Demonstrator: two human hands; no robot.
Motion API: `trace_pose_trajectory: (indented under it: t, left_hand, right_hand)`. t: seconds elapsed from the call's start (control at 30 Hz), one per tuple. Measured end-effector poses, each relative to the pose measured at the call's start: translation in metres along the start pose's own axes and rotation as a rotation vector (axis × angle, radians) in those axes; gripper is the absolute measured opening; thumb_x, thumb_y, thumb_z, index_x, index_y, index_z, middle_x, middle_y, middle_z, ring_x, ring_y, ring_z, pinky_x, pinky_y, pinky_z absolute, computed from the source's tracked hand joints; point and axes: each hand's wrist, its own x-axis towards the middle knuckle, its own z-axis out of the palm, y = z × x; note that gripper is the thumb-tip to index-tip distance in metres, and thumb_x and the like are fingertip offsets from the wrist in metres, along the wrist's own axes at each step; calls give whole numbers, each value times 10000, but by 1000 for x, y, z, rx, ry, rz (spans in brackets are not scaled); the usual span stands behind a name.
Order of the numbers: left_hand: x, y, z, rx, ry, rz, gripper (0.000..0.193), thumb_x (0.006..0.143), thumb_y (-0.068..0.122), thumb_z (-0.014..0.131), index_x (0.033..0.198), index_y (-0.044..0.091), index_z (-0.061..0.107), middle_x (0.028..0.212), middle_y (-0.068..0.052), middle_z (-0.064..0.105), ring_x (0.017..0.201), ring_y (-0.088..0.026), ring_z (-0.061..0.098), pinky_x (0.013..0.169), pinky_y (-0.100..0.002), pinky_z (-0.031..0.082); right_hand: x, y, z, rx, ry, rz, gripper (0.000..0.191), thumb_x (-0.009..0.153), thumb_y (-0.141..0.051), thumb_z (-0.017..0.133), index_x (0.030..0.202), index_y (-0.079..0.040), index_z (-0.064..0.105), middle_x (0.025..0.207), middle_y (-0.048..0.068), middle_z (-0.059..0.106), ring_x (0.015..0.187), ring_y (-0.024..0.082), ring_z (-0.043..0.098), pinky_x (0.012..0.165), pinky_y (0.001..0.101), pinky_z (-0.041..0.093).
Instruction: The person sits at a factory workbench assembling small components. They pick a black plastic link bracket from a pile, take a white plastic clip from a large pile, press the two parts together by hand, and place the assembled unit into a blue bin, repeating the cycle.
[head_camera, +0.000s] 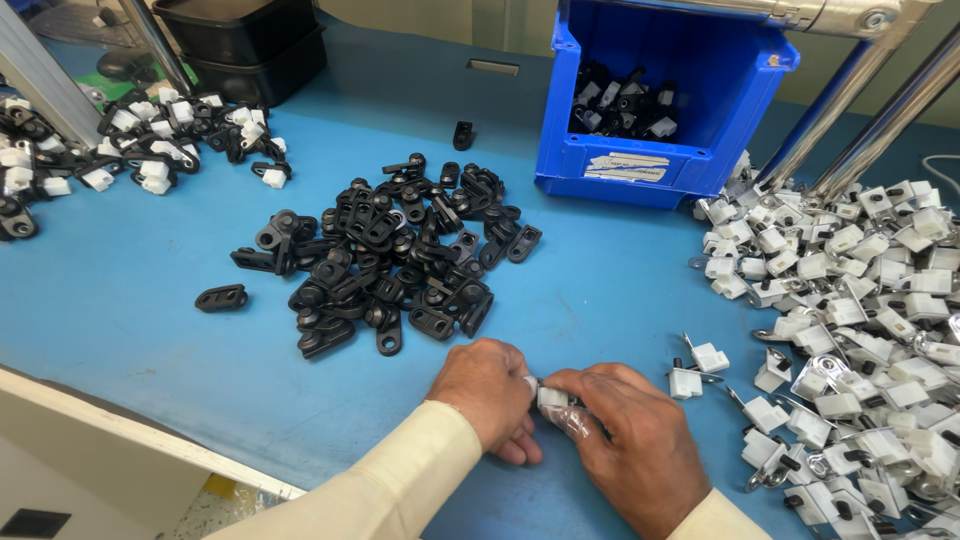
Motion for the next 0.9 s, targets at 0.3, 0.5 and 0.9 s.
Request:
trace_pose_trajectory:
  t: [0.3, 0.5, 0.9]
  left_hand:
    - [7, -12, 1, -129, 50, 61, 186, 994, 97, 530, 952, -25, 665, 771, -150, 717, 594, -262, 771, 453, -320, 601]
    - [-11, -15, 12, -73, -12, 21, 336, 923, 284, 751, 906, -38, 656, 758, -131, 717, 592, -237, 754, 446, -310, 602]
    - [-9, 0, 15, 38, -20, -4, 303, 990, 214, 647, 898, -73, 626, 762, -182, 733, 583, -274, 760, 438, -328, 598]
  right_hand:
    - [31, -2, -13, 31, -305, 499, 333, 814, -205, 813, 1141, -150, 782, 886, 71, 817, 736, 164, 795, 698, 300, 602]
    - [33, 27, -4, 237, -274, 473, 289, 829, -73, 714, 1104, -96, 801, 904, 47, 821, 775, 111, 778, 713, 274, 606]
    - [40, 50, 2, 477, -393, 637, 304, 852, -69, 726, 1149, -43, 783, 916, 54, 827, 787, 91, 721, 729, 260, 587]
